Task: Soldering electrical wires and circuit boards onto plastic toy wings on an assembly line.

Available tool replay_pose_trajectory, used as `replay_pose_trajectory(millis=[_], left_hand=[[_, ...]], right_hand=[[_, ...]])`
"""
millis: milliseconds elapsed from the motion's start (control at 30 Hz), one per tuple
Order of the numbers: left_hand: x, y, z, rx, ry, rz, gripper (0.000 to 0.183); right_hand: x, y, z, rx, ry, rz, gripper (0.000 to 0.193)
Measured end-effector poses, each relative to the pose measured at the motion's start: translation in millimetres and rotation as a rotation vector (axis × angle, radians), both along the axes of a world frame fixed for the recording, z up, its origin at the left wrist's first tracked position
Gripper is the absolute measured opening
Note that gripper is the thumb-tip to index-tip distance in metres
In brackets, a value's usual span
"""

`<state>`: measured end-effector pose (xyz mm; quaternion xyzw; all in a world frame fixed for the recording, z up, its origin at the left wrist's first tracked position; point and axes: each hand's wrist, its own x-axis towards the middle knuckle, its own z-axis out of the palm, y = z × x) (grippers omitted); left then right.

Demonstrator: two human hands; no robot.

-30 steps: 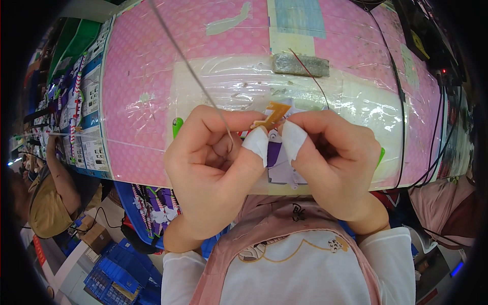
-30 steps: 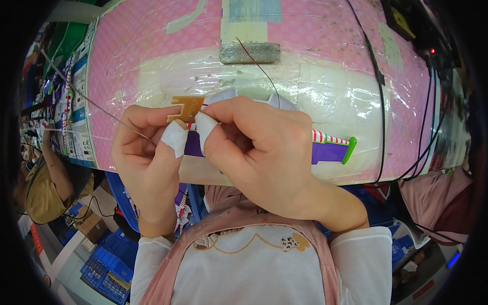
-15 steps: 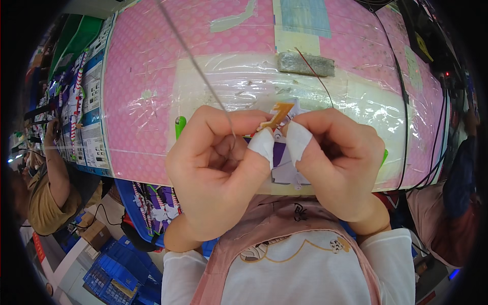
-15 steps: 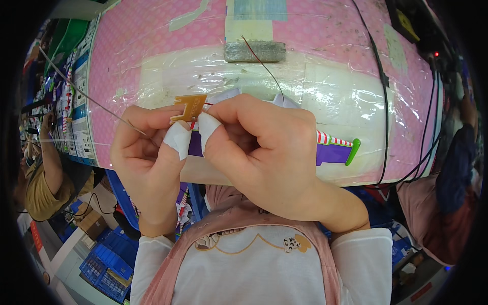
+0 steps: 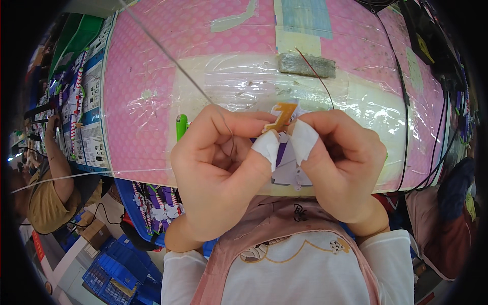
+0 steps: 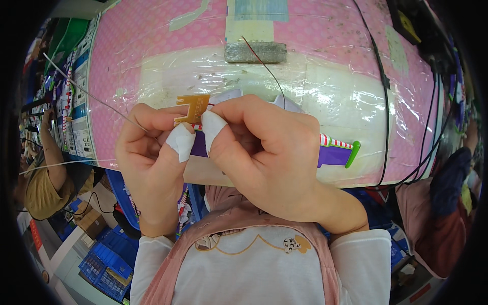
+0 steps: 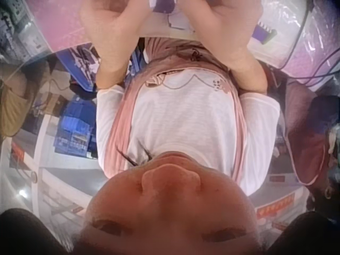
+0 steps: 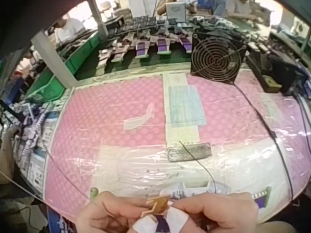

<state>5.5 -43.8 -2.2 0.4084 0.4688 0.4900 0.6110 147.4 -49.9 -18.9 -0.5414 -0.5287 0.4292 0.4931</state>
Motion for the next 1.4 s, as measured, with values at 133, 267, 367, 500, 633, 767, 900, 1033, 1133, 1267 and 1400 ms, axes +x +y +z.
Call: replay_pose_trajectory(millis=[133,267,367,500,633,767,900,1033,1133,1267,1400], left_hand=[[1.5,-4.1,-2.6,0.054,-0.017,0.012,0.015],[1.1,-5.8,-6.9,0.129,0.053,-0.002,0.014],[-2.5,-7.3,-9.9,0.206,0.141,-0.026,0.014],[-1.6,-7.1,-11.1,0.245,0.158,-0.018,0.014],[-1.6,-6.1,-9.8,0.240,0.219,0.007,0.013],[-4.3,-2.7,-7.1,0.219,0.235,-0.017,0.011],[-4.2,-2.3,-9.3,0.372,0.403,-0.029,0.014],[4.0,-4.1,-7.5,0.621,0.648,-0.005,0.023],[3.9,0.2,-9.8,0.755,0.747,-0.026,0.021],[2.5,1.7,-13.3,1.017,0.980,-0.028,0.019],[-4.3,4.9,-3.9,0.901,0.944,-0.193,0.023]], right_hand=[[-1.4,-0.1,1.4,-0.016,0.000,-0.023,0.005],[-0.7,0.5,2.5,-0.048,0.003,-0.008,0.003],[-0.9,0.2,5.6,-0.073,-0.020,0.007,0.003],[-0.7,-1.0,5.5,-0.062,-0.016,0.008,0.004],[1.4,0.1,6.0,-0.053,-0.009,0.067,0.006],[5.2,1.3,6.5,-0.117,0.061,0.133,0.010],[11.1,2.3,4.6,-0.179,0.156,0.185,0.011],[16.6,3.5,-0.8,-0.076,0.091,0.205,0.010],[19.1,2.3,-3.7,-0.095,0.085,0.214,0.010],[21.9,3.7,-2.5,-0.190,0.151,0.242,0.010],[25.9,5.0,7.5,-0.256,0.200,0.296,0.012]])
